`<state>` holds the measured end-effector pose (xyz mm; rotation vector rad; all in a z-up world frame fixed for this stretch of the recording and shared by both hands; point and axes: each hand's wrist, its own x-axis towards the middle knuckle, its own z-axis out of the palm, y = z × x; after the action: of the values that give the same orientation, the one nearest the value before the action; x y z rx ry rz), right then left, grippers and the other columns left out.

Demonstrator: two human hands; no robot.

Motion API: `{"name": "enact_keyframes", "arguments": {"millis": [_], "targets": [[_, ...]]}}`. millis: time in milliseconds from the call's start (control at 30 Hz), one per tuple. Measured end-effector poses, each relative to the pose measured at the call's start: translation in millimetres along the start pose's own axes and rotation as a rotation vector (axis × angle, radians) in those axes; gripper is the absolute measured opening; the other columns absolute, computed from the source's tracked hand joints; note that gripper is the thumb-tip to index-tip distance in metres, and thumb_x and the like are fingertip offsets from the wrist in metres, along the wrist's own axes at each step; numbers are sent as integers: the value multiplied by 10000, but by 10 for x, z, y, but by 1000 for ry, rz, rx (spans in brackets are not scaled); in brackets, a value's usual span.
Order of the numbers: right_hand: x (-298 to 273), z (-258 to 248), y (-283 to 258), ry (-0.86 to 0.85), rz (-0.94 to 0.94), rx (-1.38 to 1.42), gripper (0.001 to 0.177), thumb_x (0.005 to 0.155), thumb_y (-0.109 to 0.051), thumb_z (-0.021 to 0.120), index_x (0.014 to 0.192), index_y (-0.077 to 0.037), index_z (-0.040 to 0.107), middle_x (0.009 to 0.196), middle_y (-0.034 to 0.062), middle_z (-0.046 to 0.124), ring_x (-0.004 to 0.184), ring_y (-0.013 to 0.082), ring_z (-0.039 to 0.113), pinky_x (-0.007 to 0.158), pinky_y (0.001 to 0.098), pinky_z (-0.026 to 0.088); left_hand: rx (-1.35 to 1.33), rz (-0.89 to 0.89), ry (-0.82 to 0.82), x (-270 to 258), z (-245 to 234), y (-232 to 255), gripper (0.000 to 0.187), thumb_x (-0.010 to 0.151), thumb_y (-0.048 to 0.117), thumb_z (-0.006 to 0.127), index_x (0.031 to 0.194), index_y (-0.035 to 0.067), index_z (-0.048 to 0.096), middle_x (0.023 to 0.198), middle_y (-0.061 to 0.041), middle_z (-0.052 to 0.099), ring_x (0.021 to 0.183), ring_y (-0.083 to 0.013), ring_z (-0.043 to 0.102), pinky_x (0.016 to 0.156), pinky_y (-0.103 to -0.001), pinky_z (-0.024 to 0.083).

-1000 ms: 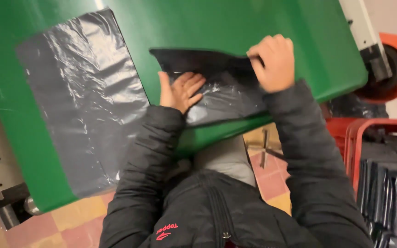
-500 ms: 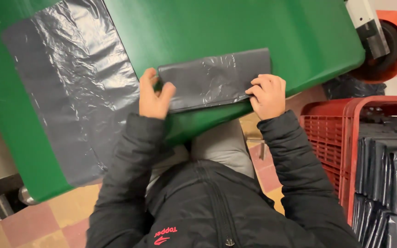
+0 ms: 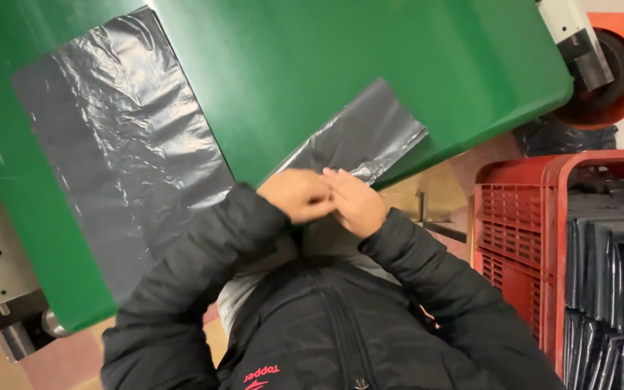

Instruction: Folding black plastic bags into compact rectangles on a conveyor belt surface and placing them into a red crate.

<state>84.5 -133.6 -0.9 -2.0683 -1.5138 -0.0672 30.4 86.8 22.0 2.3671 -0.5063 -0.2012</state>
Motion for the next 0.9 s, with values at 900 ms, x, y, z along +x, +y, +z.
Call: {"name": "enact_keyframes", "arguments": {"millis": [900], "targets": [[-230,-118,35,441,642,209,641,878,4,698,1466,13,442,1181,177,568,1013,279,590,904,374,524,57,-387,862,-522,313,-95,414,861,335,785,1110,57,605,1067,-121,614,1013,-341,592,750,-455,506]]}}
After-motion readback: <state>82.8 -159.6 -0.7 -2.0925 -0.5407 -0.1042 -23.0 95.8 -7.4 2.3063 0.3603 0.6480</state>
